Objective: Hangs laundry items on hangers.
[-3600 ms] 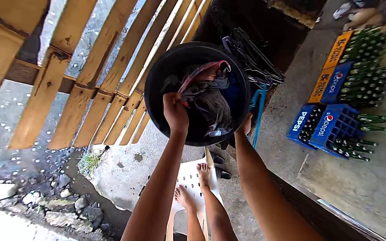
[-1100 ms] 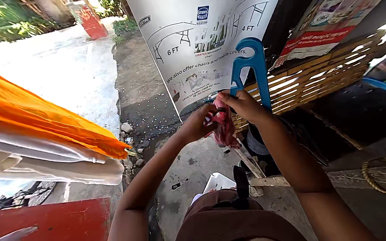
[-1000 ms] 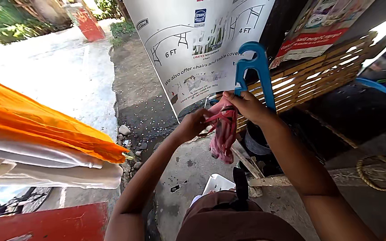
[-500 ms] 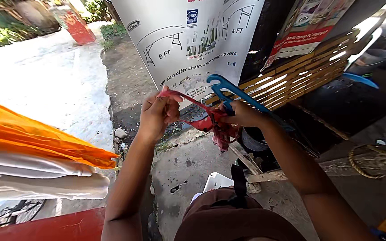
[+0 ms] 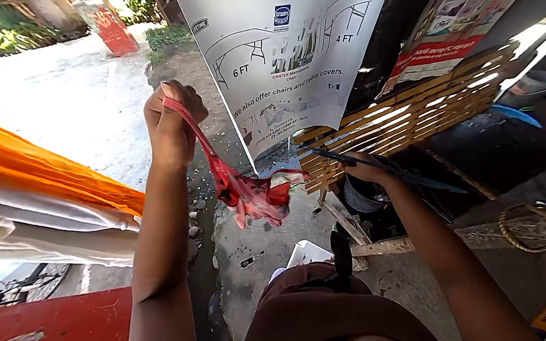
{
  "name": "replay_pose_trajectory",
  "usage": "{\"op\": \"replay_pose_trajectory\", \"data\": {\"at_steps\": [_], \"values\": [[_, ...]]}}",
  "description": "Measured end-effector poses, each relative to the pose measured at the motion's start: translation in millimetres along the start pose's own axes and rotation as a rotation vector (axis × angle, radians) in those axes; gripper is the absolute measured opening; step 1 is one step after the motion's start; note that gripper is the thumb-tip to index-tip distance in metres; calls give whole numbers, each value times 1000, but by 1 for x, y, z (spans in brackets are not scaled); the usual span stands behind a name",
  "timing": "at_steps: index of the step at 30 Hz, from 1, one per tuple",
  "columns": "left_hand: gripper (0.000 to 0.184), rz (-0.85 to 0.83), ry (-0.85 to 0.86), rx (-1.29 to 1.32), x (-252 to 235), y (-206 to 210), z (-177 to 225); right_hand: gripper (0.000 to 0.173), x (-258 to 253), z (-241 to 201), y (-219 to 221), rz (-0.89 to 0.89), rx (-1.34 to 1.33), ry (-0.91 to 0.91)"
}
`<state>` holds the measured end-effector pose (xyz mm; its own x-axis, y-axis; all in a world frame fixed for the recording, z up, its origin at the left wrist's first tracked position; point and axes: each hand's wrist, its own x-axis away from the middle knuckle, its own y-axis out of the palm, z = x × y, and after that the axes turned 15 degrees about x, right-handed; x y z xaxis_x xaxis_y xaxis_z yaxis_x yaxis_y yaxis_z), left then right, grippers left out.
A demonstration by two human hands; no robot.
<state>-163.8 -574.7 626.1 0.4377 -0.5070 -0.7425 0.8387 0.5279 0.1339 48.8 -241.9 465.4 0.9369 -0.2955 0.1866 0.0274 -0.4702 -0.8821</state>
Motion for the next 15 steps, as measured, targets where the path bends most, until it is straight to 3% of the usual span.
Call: {"op": "replay_pose_trajectory", "data": {"at_steps": [3, 5, 9, 12, 14, 15], "values": [[21, -60, 20, -454, 2, -25, 3, 30, 10, 0, -5, 157, -348, -20], [24, 18, -130, -703, 9, -28, 4, 36, 11, -10, -6, 277, -577, -77], [16, 137, -383, -601, 31, -21, -6, 45, 2, -39, -9, 460, -894, -60], [18, 166, -346, -478, 46, -23, -16, 45, -2, -57, -14, 352, -1044, 103], [15, 141, -249, -502, 54, -29, -24, 41, -2, -62, -17, 181, -1149, 149], [23, 107, -237, -504, 56, -32, -26, 41, -3, -65, -18, 117, -1174, 168]]}}
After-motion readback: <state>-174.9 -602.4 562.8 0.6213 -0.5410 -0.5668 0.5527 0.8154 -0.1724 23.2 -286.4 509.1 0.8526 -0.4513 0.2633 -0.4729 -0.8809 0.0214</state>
